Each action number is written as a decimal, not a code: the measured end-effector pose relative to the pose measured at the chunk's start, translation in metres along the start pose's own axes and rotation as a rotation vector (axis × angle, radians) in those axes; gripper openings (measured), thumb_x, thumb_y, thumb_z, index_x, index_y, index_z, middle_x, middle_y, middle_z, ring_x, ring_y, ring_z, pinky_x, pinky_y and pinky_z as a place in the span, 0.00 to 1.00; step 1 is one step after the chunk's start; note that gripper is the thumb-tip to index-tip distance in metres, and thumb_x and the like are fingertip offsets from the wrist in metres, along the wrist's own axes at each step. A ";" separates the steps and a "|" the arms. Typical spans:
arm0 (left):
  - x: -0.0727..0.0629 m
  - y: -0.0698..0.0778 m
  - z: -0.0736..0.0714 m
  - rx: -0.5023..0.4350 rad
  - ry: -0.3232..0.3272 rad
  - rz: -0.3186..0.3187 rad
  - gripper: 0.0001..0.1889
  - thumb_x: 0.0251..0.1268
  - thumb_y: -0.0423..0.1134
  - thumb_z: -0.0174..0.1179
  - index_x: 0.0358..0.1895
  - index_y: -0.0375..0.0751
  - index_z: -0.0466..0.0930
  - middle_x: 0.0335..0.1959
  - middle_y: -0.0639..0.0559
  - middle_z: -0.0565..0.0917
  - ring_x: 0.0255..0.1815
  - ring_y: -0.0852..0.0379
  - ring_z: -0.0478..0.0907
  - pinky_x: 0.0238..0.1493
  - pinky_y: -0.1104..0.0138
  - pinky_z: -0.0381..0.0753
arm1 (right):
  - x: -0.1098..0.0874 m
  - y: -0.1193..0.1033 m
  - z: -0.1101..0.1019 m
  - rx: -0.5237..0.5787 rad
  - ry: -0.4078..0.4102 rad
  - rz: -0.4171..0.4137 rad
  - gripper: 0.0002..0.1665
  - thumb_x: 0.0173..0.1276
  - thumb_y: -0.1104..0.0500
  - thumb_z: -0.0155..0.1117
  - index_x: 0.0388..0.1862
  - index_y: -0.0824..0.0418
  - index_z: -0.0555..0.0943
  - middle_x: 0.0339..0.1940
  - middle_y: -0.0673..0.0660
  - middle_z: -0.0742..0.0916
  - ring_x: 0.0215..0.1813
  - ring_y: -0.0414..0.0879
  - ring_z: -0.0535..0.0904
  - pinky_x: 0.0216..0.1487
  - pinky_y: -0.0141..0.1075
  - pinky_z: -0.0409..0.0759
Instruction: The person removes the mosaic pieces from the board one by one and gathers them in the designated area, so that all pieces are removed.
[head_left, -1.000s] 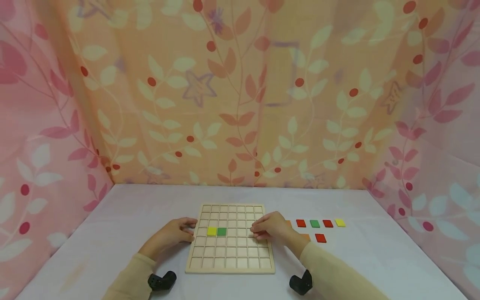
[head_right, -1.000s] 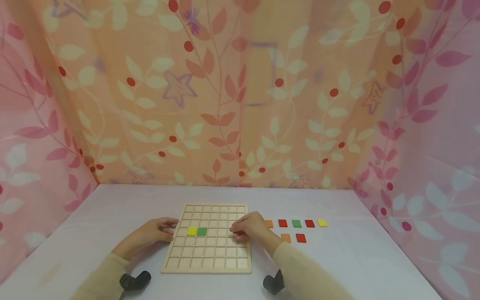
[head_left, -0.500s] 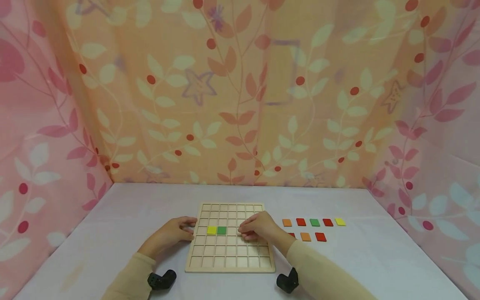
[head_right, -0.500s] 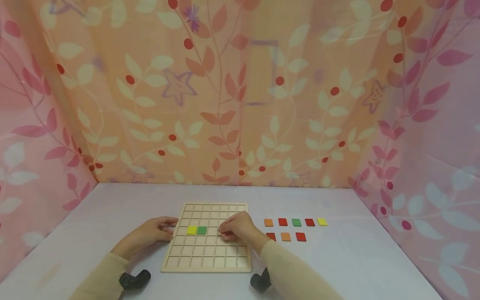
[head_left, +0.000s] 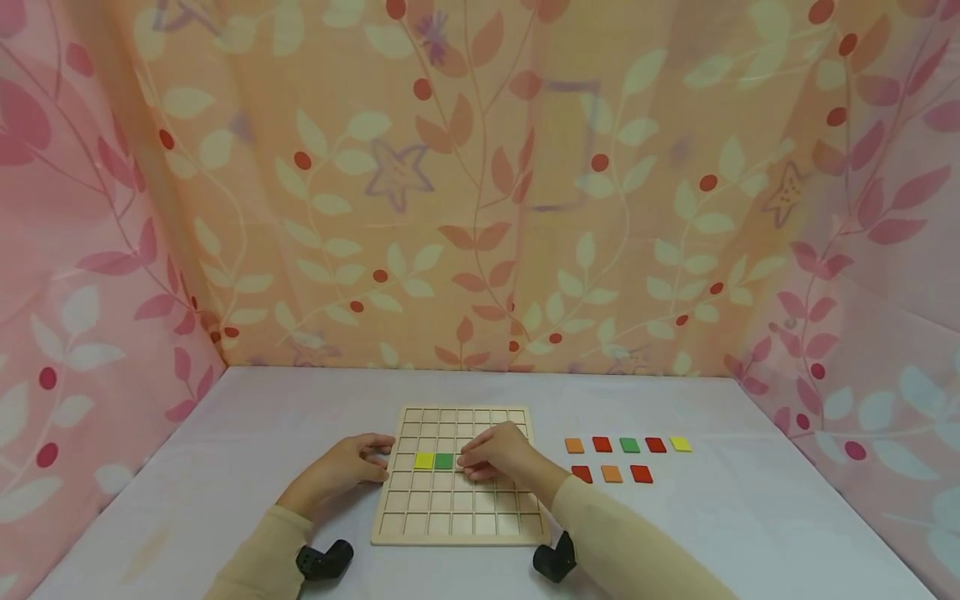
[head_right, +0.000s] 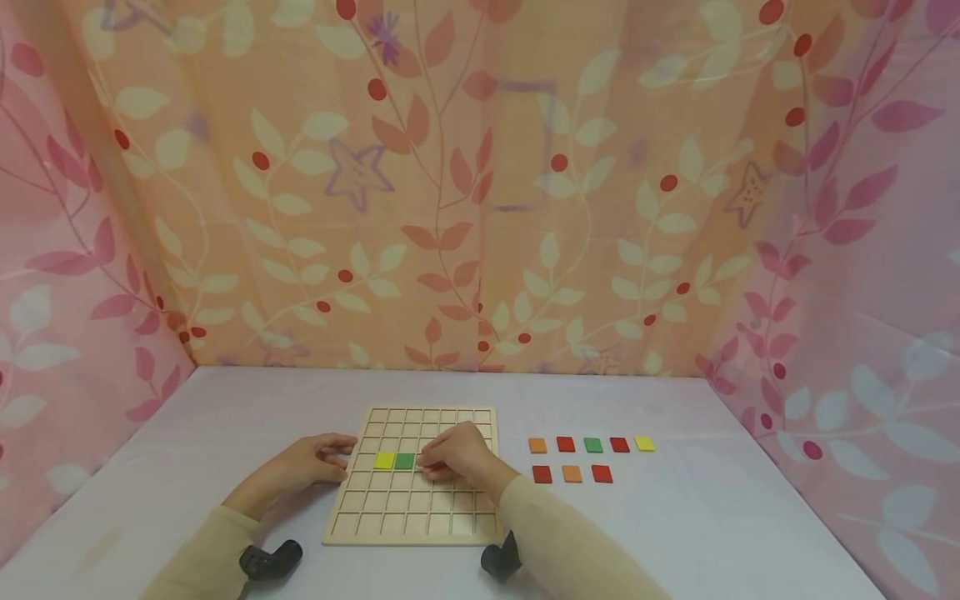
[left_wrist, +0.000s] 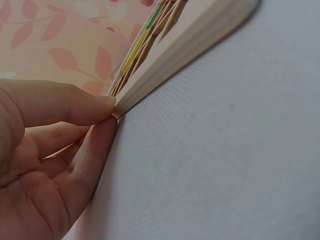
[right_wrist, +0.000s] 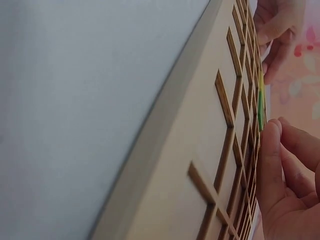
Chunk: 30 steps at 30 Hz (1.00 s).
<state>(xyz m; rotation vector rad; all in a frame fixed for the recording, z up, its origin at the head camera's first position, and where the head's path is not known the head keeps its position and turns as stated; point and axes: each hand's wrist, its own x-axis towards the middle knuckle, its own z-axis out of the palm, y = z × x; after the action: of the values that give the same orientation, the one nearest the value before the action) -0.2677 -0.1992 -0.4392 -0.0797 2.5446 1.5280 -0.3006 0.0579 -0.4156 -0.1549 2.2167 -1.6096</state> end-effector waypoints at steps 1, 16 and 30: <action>0.000 0.000 0.000 0.000 -0.001 0.001 0.31 0.52 0.21 0.66 0.64 0.29 0.73 0.56 0.38 0.80 0.43 0.56 0.78 0.40 0.65 0.81 | 0.001 0.000 0.001 -0.005 0.001 0.001 0.10 0.58 0.67 0.74 0.39 0.70 0.87 0.26 0.58 0.90 0.21 0.39 0.83 0.28 0.31 0.84; 0.000 0.000 0.000 -0.015 -0.001 0.003 0.31 0.51 0.21 0.66 0.64 0.29 0.74 0.55 0.38 0.80 0.43 0.55 0.79 0.40 0.65 0.81 | 0.005 -0.001 0.011 0.015 0.002 -0.014 0.11 0.56 0.70 0.73 0.39 0.73 0.87 0.27 0.62 0.90 0.20 0.39 0.83 0.28 0.32 0.84; 0.001 -0.003 0.000 -0.023 0.006 0.001 0.32 0.50 0.20 0.66 0.64 0.29 0.74 0.55 0.38 0.80 0.43 0.55 0.79 0.40 0.66 0.81 | 0.005 -0.004 0.017 0.038 0.002 -0.023 0.10 0.56 0.72 0.72 0.38 0.74 0.85 0.27 0.62 0.90 0.18 0.38 0.81 0.26 0.31 0.83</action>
<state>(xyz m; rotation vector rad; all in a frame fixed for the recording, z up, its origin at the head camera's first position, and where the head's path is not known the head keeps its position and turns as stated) -0.2679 -0.2005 -0.4414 -0.0868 2.5322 1.5597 -0.2991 0.0401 -0.4175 -0.1685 2.1926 -1.6631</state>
